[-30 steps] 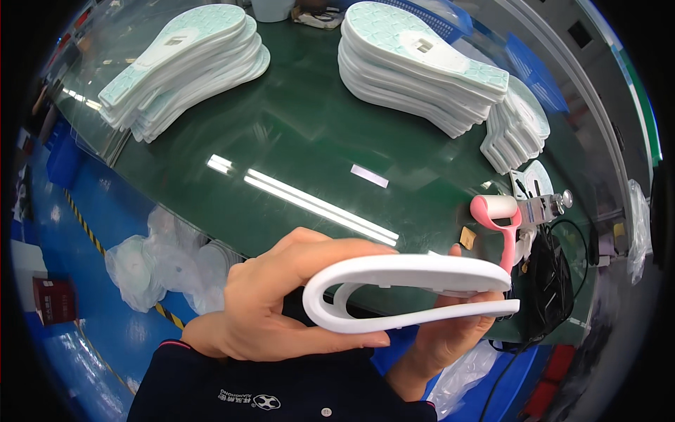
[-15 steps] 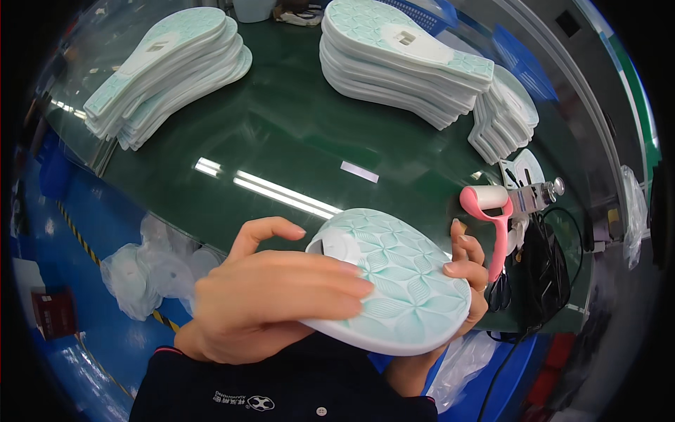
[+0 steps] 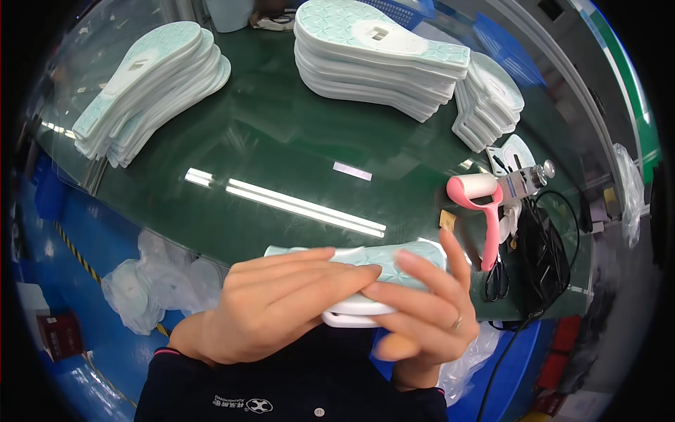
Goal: The person handles white plastic shoe insoles, inspecting them and removing excess material. They use a small abrasive block to rub the edges and a pink lint roller to clean the surface. Finally, they use scissors to trim the edges of the insoles.
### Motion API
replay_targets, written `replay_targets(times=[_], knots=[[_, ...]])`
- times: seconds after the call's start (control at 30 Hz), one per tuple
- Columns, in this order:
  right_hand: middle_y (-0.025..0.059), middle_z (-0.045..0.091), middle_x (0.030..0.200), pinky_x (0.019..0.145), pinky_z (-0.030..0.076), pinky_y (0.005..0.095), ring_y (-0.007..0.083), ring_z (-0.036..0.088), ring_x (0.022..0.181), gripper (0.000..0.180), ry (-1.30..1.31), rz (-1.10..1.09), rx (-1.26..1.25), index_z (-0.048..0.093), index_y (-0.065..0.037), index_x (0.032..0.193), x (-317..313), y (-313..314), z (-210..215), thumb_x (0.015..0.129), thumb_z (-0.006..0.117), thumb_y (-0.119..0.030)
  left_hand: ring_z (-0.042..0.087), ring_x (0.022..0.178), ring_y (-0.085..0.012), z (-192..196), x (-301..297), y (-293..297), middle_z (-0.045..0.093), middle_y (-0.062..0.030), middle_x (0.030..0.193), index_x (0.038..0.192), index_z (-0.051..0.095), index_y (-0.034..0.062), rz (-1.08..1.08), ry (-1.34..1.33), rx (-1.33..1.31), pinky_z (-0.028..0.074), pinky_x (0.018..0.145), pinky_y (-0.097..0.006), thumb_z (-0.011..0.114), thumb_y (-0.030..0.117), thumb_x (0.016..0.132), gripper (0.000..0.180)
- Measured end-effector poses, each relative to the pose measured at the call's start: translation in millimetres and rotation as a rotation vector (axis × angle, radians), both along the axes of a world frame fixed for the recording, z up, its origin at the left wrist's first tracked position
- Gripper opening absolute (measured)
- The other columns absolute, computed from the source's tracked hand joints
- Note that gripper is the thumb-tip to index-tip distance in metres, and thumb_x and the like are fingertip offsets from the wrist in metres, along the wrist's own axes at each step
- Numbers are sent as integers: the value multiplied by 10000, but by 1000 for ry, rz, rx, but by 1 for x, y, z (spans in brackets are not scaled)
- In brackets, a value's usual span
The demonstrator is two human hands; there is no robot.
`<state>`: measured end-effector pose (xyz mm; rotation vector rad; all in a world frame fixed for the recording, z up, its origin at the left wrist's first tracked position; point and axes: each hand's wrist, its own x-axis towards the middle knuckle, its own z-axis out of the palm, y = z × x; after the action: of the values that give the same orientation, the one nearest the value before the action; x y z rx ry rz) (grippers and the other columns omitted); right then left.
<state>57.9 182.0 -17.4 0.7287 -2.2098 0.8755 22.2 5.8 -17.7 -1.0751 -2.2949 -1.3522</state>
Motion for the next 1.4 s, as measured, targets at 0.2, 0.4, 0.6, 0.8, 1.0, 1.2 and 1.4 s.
replay_targets(times=[0.2,0.4,0.6,0.8,1.0,1.2,1.4], knots=[[180,534,1120,910,405,421,308,492,1096,522,-118,-459,-676,532,5,1104,0,15,-51,922,324,-437,654,798,-216,-10,0,-13,659,-119,897,928,644,-3,-14,-288,325,525,713,-277,676,-55,617,317],[175,306,1337,935,383,381,317,475,1109,842,-539,187,-1299,174,36,1342,22,-14,-67,795,592,-450,644,829,-279,-23,3,-12,634,-224,869,878,579,-61,-59,-380,775,527,737,-323,669,-88,672,226],[191,534,1008,710,486,321,242,586,765,878,-428,-163,-1086,295,79,1232,24,-13,-39,613,791,-299,638,860,-274,-19,12,-14,634,-214,906,894,586,-67,-44,-474,633,521,757,-316,659,-82,685,221],[196,508,1080,683,503,350,235,601,757,904,-240,-129,-1166,317,9,1247,21,-7,-36,511,829,-103,630,890,-275,-14,12,-17,631,-203,944,942,596,-72,-139,-406,442,520,764,-304,652,-77,687,261],[197,528,1049,645,492,296,197,601,706,822,-288,-126,-1210,354,58,1211,20,-8,-31,562,817,-140,654,812,-237,-21,15,-20,649,-179,892,923,612,-60,-92,-388,377,530,691,-270,703,-43,657,281],[149,599,814,592,465,235,162,592,653,691,-313,-71,-1192,436,95,1109,15,-10,-28,595,814,-171,665,695,-176,-30,21,-21,667,-136,802,878,634,-41,42,-398,376,521,603,-237,756,2,628,281],[129,605,670,581,448,211,143,581,553,738,-359,-137,-1214,424,106,1102,19,-14,-16,624,794,-318,665,700,-201,-19,20,-24,662,-158,818,888,640,-58,-68,-421,328,523,604,-249,738,-19,632,277]])
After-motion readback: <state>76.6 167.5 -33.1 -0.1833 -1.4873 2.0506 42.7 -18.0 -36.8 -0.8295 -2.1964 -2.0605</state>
